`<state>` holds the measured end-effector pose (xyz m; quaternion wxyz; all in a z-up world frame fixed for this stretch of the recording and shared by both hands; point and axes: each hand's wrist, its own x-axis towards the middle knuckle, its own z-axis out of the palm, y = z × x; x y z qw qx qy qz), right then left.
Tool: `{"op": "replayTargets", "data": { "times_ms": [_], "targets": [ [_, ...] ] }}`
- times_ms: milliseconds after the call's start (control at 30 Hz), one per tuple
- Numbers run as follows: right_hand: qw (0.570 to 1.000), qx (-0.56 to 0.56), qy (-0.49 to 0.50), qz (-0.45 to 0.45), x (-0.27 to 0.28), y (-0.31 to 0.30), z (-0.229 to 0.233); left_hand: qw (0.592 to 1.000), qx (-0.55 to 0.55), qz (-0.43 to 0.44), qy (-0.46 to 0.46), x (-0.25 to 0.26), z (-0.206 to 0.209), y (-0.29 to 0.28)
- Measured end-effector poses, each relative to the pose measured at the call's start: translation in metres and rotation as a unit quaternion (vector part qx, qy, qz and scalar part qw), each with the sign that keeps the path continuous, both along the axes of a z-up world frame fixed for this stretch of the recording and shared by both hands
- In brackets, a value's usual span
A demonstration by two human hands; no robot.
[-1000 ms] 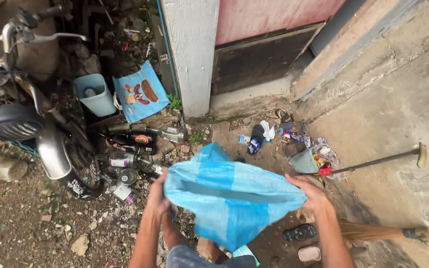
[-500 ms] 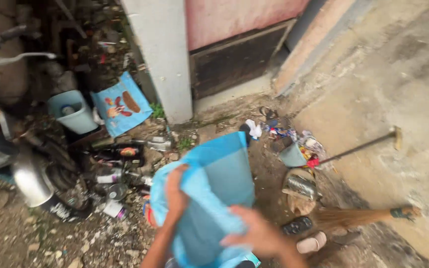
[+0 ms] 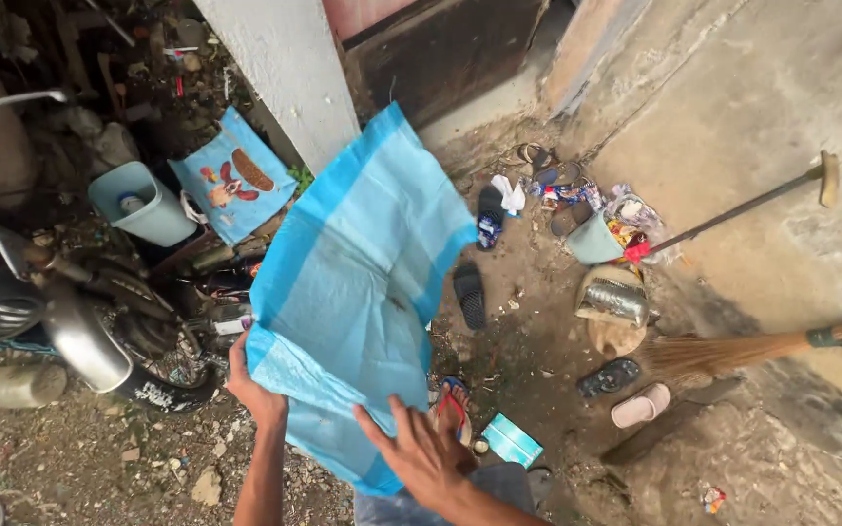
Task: Sweep and collect trash into a blue bag outdoors near a motorcycle.
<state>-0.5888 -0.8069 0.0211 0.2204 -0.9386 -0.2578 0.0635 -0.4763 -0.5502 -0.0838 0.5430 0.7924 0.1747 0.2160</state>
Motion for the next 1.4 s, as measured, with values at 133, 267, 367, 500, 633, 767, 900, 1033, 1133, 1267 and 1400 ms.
{"op": "replayTargets", "data": {
  "times_ms": [133,267,367,500,633,767,900,1033,1133,1267,1400],
  "targets": [
    [0.980,0.154,0.040,-0.116,0.021,-0.036,-0.096,0.997,0.074,0.009,0.005,-0.002,-0.004,0.020],
    [0.902,0.320,-0.105,-0.269,0.091,-0.123,-0.144,0.954,0.169,-0.152,0.197,-0.005,0.003,0.020],
    [0.788,0.421,0.015,-0.450,0.121,-0.148,-0.188,0.932,0.076,-0.237,0.264,0.004,0.027,0.003],
    [0.850,0.251,-0.032,-0.462,0.077,-0.097,-0.137,0.947,0.046,-0.223,0.227,0.009,0.065,-0.014],
    [0.927,0.196,0.006,-0.320,-0.001,-0.055,-0.102,0.978,-0.095,-0.058,0.176,0.016,0.078,-0.020],
    [0.962,0.153,0.109,-0.200,-0.059,-0.067,-0.140,0.979,-0.061,0.036,0.189,0.011,0.078,-0.009],
    [0.911,0.293,0.234,-0.172,-0.076,-0.071,-0.175,0.991,0.006,0.082,0.101,0.007,0.044,0.008],
    [0.948,0.241,0.157,-0.135,-0.058,-0.102,-0.290,0.982,-0.038,0.100,0.153,0.008,0.056,0.019],
    [0.720,0.391,0.368,-0.440,-0.004,-0.158,-0.316,0.982,-0.051,-0.027,0.178,0.001,0.018,0.066],
    [0.526,0.492,0.506,-0.474,0.093,-0.230,-0.292,0.857,-0.206,-0.383,0.277,-0.005,0.068,0.095],
    [0.528,0.554,0.485,-0.423,0.173,-0.258,-0.266,0.709,-0.543,-0.430,0.136,-0.015,0.001,0.118]
  ]
}}
